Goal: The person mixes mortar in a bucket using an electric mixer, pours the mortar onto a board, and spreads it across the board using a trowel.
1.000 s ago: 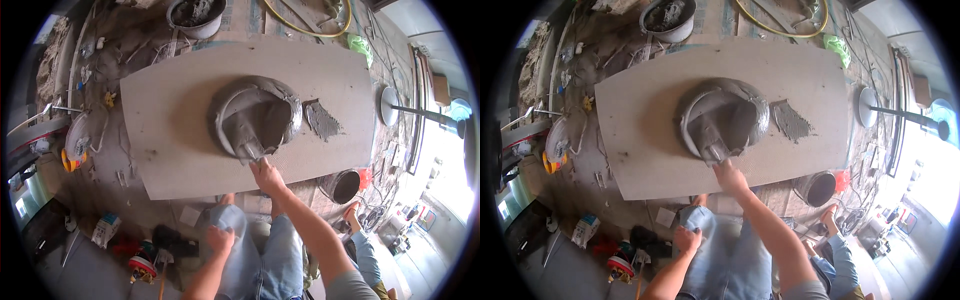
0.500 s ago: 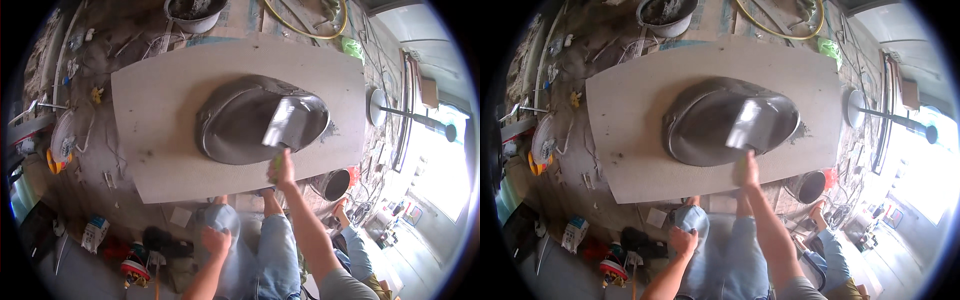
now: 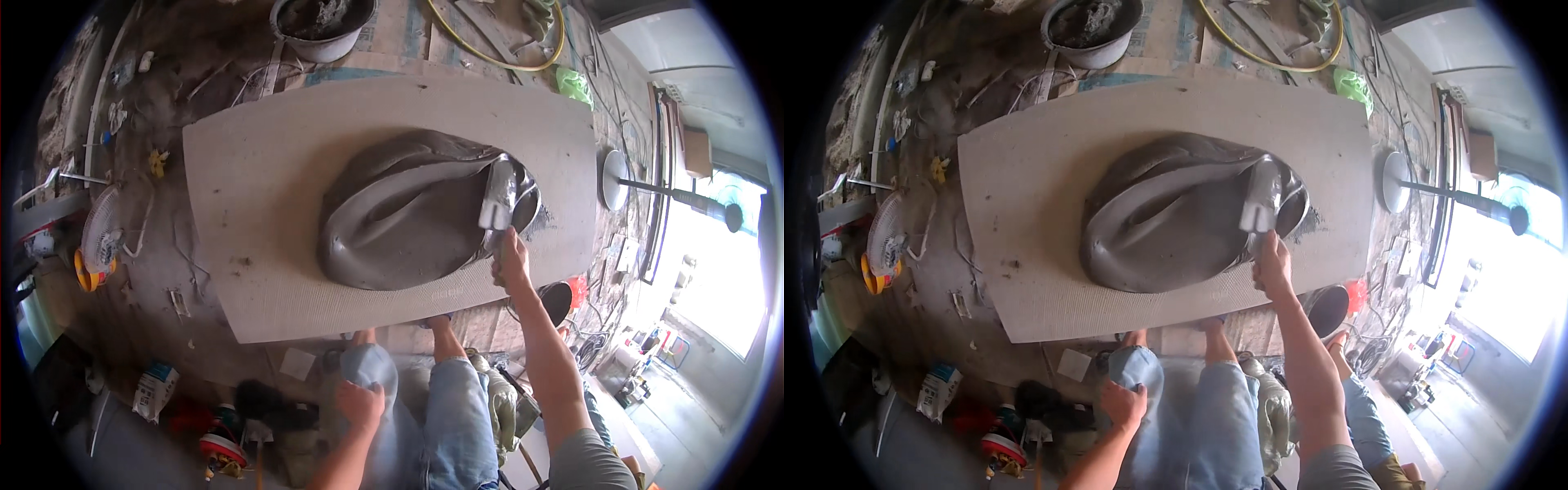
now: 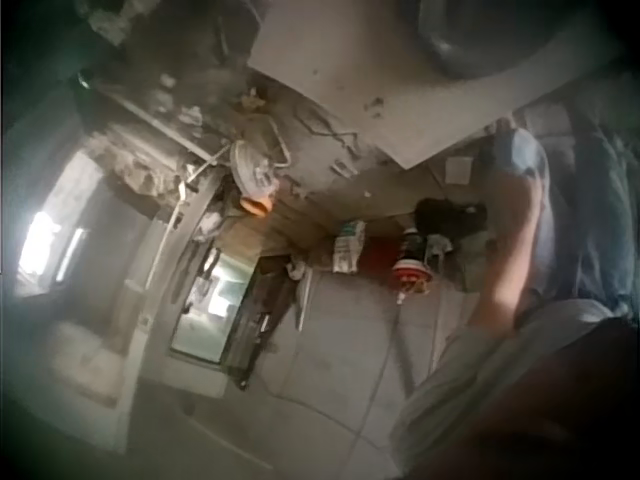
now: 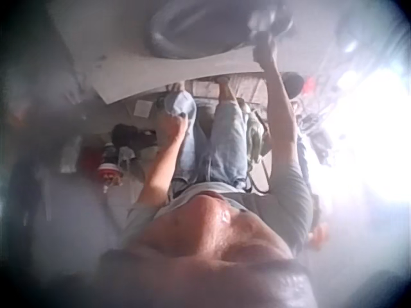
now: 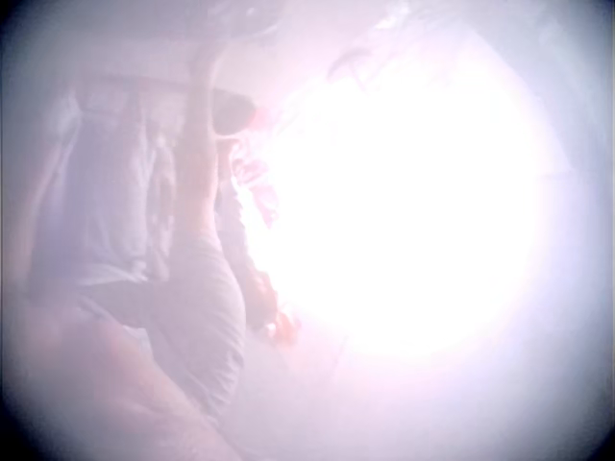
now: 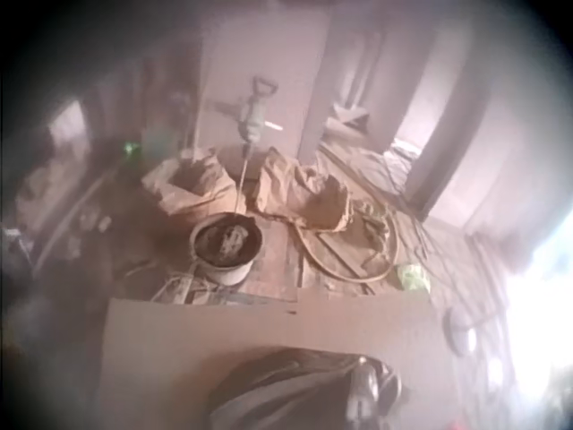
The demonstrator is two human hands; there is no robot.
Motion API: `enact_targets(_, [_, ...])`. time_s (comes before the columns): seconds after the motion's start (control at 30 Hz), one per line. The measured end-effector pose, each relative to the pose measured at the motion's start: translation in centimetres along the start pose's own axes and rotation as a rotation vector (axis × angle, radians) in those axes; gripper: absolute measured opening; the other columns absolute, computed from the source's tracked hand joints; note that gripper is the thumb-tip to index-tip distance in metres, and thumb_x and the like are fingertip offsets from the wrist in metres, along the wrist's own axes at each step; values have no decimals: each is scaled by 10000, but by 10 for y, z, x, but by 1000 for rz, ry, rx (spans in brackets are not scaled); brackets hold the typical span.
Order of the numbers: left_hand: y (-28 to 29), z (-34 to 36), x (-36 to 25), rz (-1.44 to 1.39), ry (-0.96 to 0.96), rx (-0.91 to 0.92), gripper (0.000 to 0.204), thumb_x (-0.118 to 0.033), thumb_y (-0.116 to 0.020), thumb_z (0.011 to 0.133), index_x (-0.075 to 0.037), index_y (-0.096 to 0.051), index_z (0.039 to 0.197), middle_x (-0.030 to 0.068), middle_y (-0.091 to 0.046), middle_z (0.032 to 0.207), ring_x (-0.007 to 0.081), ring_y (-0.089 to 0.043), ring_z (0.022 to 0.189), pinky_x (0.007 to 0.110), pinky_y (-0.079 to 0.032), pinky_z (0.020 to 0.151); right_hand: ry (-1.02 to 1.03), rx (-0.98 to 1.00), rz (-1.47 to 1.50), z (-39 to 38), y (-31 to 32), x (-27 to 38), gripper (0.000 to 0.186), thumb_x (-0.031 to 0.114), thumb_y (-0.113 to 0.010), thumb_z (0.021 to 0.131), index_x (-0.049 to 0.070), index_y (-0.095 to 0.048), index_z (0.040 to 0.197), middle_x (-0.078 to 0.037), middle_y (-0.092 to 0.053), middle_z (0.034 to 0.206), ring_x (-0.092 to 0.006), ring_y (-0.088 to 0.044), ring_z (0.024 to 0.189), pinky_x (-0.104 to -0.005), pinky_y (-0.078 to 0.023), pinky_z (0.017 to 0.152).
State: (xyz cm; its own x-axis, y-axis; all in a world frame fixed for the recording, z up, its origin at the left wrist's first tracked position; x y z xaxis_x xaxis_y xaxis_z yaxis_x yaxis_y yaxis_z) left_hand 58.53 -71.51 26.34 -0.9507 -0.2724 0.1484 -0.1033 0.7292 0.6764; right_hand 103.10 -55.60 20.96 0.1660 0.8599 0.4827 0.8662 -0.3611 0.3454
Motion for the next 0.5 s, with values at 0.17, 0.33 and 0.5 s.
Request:
enact_targets(0.17, [-14, -2, -22, -27, 45, 160, 758, -512, -722, 760, 80, -532, 1195, 234, -609, 1129, 368, -610, 1065, 443, -491, 927, 128, 41, 310, 31, -94, 9, 597, 659, -487, 958, 81, -581, 1076, -61, -577, 825, -132, -541, 561, -319, -477, 497])
enact_targets(0.33, [-6, 0, 0, 33, 20, 34, 736, -507, -719, 755, 81, -541, 1161, 232, -613, 1105, 370, -618, 1038, 443, -493, 918, 100, 479, -100, -65, -236, 17, 603, 611, -516, 966, 51, -532, 1189, -138, -695, 931, -268, -704, 798, -396, -536, 679])
enact_targets(0.5, [-2, 3, -1, -9, 18, 118, 733, -494, -717, 756, 92, -536, 1158, 247, -611, 1104, 374, -616, 1038, 447, -489, 922, 527, 308, -1125, -74, -208, 29, 537, 549, -487, 971, 43, -500, 1152, -250, -699, 927, -407, -709, 909, -503, -576, 753])
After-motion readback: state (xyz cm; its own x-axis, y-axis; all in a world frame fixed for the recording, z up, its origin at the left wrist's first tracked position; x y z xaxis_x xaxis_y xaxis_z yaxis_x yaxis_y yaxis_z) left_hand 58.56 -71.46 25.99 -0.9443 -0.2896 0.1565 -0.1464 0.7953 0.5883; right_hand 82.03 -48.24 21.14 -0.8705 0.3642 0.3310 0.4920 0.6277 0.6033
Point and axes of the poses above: each hand's wrist, its own z-axis towards the middle knuckle, its own y-axis out of the back of the hand, x = y × z, the point moved 7 cm from there along z, towards the middle knuckle
